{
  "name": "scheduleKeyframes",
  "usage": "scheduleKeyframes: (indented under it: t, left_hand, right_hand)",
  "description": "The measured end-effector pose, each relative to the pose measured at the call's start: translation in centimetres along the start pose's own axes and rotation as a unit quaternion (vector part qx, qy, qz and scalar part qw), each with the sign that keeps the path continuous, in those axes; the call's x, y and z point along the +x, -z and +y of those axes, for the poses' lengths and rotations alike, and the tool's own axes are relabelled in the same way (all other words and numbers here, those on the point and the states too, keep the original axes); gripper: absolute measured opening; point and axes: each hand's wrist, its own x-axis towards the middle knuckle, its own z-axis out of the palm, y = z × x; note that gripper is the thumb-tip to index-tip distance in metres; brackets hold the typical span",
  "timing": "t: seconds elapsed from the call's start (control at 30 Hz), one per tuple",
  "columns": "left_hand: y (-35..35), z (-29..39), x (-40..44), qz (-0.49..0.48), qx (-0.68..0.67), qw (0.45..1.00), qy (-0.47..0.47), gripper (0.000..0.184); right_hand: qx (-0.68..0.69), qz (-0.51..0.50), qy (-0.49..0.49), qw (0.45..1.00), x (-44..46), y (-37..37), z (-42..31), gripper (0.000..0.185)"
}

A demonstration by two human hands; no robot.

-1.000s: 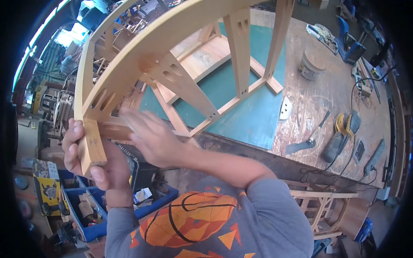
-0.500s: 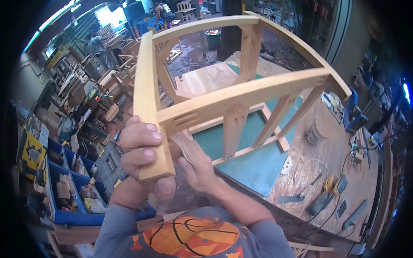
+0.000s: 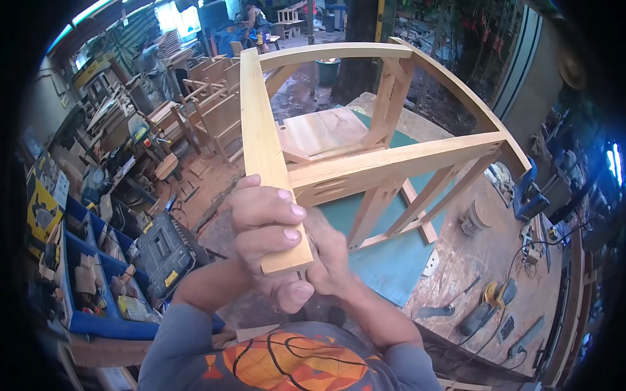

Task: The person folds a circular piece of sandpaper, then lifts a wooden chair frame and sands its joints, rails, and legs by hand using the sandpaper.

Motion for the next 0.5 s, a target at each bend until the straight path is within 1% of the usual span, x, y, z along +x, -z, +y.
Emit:
scheduleKeyframes:
  t: [0.03, 0.1, 0.2, 0.23, 0.3, 0.33, 0.4, 0.5]
  left_hand:
    - [0.0, 0.0, 0.1, 0.0, -0.003, 1.0, 0.0, 0.048]
    - [0.1, 0.0, 0.4, 0.008, -0.002, 1.0, 0.004, 0.048]
    - [0.1, 0.3, 0.4, 0.015, -0.028, 0.999, 0.015, 0.047]
    - [0.2, 0.1, 0.6, 0.028, -0.017, 0.999, 0.024, 0.047]
    - [0.6, 0.2, 0.5, -0.005, -0.023, 1.0, 0.017, 0.047]
    - [0.3, 0.2, 0.2, 0.002, -0.028, 0.999, 0.016, 0.047]
    - [0.1, 0.2, -0.1, 0.015, -0.022, 1.0, 0.016, 0.046]
    - [0.0, 0.2, -0.3, 0.036, -0.037, 0.998, 0.024, 0.044]
  right_hand:
    - [-0.003, -0.02, -0.017, 1.0, 0.9, 0.3, -1.0, 0.036]
    - [-0.016, -0.028, -0.03, 0.999, 0.9, -0.1, -0.4, 0.036]
    - [-0.06, -0.023, -0.041, 0.997, -3.3, -2.2, 4.7, 0.036]
    - [-0.08, -0.025, -0.05, 0.995, -5.3, -3.1, 6.4, 0.036]
    - [-0.111, -0.025, -0.073, 0.991, -8.3, -4.0, 8.2, 0.036]
    - [-0.12, -0.021, -0.079, 0.989, -8.9, -3.9, 8.7, 0.036]
    - [-0.141, 0.002, -0.086, 0.986, -9.0, -3.2, 8.8, 0.037]
    - [-0.164, 0.066, -0.099, 0.979, -7.5, -1.9, 7.4, 0.037]
